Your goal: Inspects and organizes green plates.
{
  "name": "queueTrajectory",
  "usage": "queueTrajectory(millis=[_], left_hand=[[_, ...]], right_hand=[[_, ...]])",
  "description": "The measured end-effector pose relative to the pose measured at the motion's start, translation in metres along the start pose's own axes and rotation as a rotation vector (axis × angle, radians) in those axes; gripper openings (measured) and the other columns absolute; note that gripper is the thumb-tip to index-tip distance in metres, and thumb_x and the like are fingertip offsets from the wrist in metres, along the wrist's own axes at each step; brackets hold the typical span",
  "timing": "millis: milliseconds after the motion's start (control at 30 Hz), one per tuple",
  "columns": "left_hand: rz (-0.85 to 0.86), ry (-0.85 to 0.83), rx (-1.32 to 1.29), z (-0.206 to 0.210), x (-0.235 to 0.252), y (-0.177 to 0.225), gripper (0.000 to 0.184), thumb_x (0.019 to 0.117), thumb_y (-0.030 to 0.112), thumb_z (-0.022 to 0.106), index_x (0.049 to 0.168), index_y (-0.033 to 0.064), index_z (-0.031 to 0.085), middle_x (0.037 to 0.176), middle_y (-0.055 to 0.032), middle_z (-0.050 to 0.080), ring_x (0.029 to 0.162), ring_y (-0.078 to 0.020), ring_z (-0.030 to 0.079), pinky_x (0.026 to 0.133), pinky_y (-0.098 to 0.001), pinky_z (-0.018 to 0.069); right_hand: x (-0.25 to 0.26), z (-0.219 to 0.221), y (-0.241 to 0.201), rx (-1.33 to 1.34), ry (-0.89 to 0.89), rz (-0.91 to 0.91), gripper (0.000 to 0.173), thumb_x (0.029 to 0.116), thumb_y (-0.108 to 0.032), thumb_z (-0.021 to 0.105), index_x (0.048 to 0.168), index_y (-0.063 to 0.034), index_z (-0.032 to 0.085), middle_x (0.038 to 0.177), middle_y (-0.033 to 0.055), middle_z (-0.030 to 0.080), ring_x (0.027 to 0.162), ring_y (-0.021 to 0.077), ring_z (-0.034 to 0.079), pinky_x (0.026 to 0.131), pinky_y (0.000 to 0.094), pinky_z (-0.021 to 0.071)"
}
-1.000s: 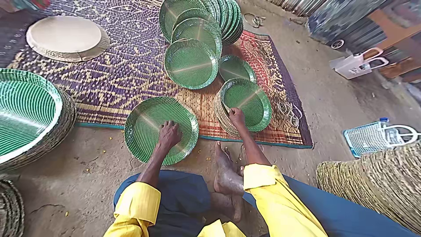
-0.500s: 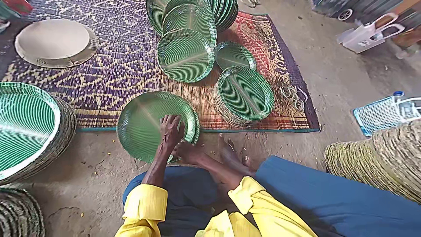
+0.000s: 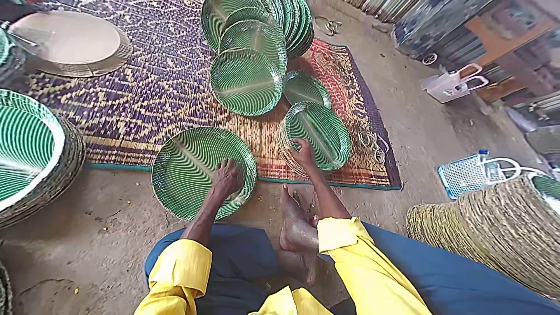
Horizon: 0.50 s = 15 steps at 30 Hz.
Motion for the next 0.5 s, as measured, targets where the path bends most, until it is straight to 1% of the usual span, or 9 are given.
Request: queueTrajectory(millis=[67,100,233,400,500], left_hand=[[0.008,-0.006,-0.022,-0.002,0.000,-0.001,0.052,0.0982,0.033,0.064,0.145,0.0099,0.058,0.154,-0.0239,0.045,0.147,-0.0418,0.037,0.117,-0.0615,0.0292],[0.008,0.001,-0.035,-0.003,0.000,-0.001,0.052,0.0984,0.033,0.064,0.144,0.0094,0.058,0.154,-0.0235,0.046,0.147,-0.0411,0.038,0.117,-0.0608,0.0292],[0.011,0.074,-0.073,-0.002,0.000,-0.001,0.049,0.0990,0.032,0.064,0.141,0.0072,0.061,0.147,-0.0228,0.053,0.141,-0.0405,0.045,0.116,-0.0593,0.0321],[-0.011,0.053,-0.058,-0.003,0.001,0.001,0.048,0.1011,0.033,0.061,0.142,0.0085,0.060,0.149,-0.0213,0.053,0.143,-0.0396,0.044,0.116,-0.0605,0.0308],[0.006,0.076,-0.055,-0.004,-0.002,0.003,0.046,0.1007,0.033,0.061,0.140,0.0076,0.061,0.145,-0.0221,0.055,0.140,-0.0411,0.046,0.115,-0.0614,0.0319]], right_hand=[[0.009,0.004,0.009,-0.017,-0.076,0.042,0.048,0.0971,-0.032,0.073,0.132,-0.0010,0.065,0.129,0.0252,0.064,0.118,0.0404,0.063,0.102,0.0582,0.0486],[0.011,0.005,0.009,-0.018,-0.089,0.051,0.046,0.0976,-0.031,0.072,0.131,-0.0006,0.066,0.128,0.0251,0.065,0.118,0.0400,0.063,0.103,0.0575,0.0483],[0.015,0.006,0.010,0.062,-0.063,0.085,0.037,0.0990,-0.026,0.071,0.125,0.0002,0.069,0.121,0.0247,0.067,0.112,0.0396,0.065,0.099,0.0571,0.0496],[0.016,0.002,0.011,0.125,-0.081,0.091,0.035,0.1006,-0.022,0.069,0.125,0.0027,0.068,0.119,0.0258,0.069,0.109,0.0400,0.066,0.098,0.0568,0.0507],[0.013,0.000,0.009,0.145,-0.078,0.087,0.034,0.1023,-0.022,0.066,0.126,0.0014,0.068,0.120,0.0252,0.068,0.111,0.0395,0.066,0.098,0.0569,0.0507]])
Point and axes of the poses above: each hand's wrist, its own x-axis towards the middle knuckle, its own z-axis out of the palm, y = z × x, the point moved 1 cm from there along x, towards the middle knuckle
